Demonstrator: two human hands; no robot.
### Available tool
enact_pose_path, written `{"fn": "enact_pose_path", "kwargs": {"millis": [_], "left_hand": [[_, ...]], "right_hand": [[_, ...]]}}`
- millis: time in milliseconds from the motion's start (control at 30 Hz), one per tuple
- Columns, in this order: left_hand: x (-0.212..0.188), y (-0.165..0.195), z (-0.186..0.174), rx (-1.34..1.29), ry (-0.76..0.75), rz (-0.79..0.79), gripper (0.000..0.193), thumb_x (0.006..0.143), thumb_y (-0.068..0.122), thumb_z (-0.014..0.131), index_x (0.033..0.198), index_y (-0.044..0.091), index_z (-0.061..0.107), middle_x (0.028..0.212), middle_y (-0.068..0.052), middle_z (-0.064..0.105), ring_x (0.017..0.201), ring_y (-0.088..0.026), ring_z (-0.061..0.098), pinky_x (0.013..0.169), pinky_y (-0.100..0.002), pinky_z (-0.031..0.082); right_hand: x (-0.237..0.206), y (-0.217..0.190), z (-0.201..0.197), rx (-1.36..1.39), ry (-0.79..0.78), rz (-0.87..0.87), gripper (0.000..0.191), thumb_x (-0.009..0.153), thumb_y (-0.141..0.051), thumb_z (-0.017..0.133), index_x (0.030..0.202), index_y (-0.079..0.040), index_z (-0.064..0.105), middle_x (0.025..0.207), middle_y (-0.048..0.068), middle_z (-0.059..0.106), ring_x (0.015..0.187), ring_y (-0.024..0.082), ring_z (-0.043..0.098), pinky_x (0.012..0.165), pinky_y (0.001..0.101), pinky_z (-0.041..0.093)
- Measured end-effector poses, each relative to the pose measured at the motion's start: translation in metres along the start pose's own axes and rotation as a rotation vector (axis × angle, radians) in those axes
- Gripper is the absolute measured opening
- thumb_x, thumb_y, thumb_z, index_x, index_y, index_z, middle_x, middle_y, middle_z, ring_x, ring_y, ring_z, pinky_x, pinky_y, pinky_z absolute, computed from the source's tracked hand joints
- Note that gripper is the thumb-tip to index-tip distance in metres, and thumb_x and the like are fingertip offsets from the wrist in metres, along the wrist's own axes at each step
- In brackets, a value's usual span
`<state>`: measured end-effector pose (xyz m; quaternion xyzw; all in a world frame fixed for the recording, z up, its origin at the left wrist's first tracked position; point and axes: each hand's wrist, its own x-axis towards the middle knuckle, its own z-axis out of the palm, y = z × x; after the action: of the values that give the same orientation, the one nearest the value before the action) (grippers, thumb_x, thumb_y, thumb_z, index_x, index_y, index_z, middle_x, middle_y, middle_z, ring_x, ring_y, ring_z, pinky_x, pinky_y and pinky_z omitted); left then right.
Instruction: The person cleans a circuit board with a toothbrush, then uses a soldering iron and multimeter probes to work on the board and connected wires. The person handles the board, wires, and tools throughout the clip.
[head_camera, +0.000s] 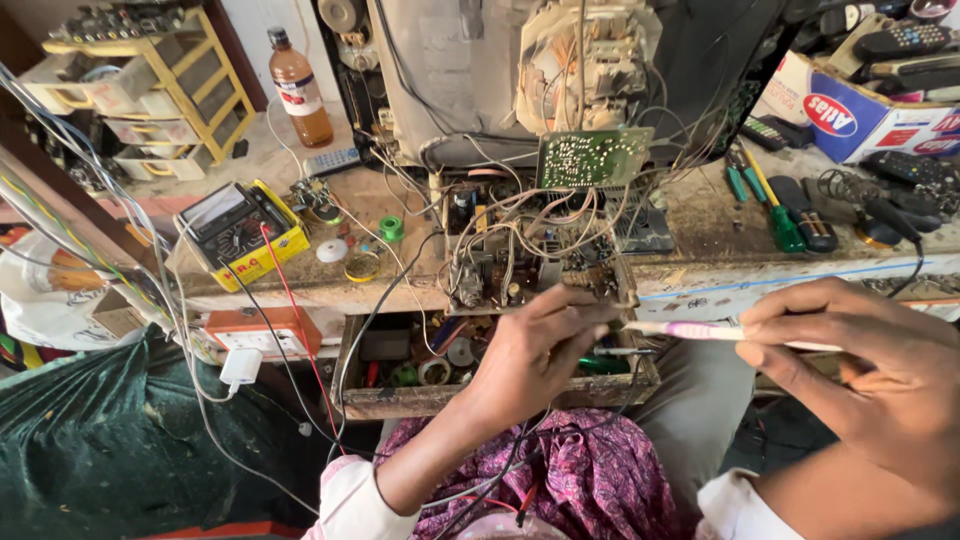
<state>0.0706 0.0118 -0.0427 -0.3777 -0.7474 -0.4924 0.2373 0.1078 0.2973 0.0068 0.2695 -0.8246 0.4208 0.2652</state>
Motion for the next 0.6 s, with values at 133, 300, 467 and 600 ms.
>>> {"fn": "enact_pose_path", "kwargs": {"millis": [133, 300, 467, 600], "left_hand": [[0.008, -0.003, -0.012, -0.013, 0.064, 0.037, 0.017, 0.099, 0.008, 0.07, 0.113, 0.0, 0.073, 0.11, -0.012, 0.072, 0.099, -0.024, 0.074, 0.085, -0.034, 0.06], [0.015, -0.005, -0.024, -0.157, 0.122, -0.095, 0.016, 0.102, 0.008, 0.065, 0.114, -0.002, 0.071, 0.105, -0.011, 0.071, 0.085, -0.014, 0.071, 0.073, -0.029, 0.06], [0.022, -0.013, -0.022, -0.251, 0.241, -0.139, 0.014, 0.104, 0.008, 0.062, 0.108, -0.003, 0.069, 0.096, -0.01, 0.071, 0.077, -0.01, 0.071, 0.066, -0.023, 0.063], [0.031, -0.025, -0.029, -0.272, 0.343, -0.236, 0.013, 0.105, 0.008, 0.062, 0.11, -0.003, 0.068, 0.086, -0.01, 0.073, 0.071, -0.01, 0.069, 0.062, -0.023, 0.059]], "right_hand": [[0.017, -0.009, 0.007, 0.249, 0.105, 0.005, 0.021, 0.083, 0.001, 0.074, 0.102, 0.001, 0.064, 0.107, 0.014, 0.073, 0.086, 0.015, 0.075, 0.072, 0.0255, 0.063], [0.046, -0.005, 0.03, 0.455, 0.258, -0.092, 0.018, 0.096, 0.006, 0.075, 0.11, 0.005, 0.063, 0.102, 0.024, 0.073, 0.079, 0.018, 0.074, 0.072, 0.028, 0.064], [0.067, 0.015, 0.055, 0.553, 0.256, -0.247, 0.021, 0.1, 0.006, 0.076, 0.113, 0.004, 0.059, 0.099, 0.025, 0.073, 0.078, 0.02, 0.075, 0.069, 0.0289, 0.064], [0.076, 0.032, 0.066, 0.668, 0.399, -0.33, 0.021, 0.101, 0.001, 0.076, 0.112, -0.001, 0.058, 0.093, 0.02, 0.071, 0.072, 0.019, 0.072, 0.064, 0.0309, 0.063]]}}
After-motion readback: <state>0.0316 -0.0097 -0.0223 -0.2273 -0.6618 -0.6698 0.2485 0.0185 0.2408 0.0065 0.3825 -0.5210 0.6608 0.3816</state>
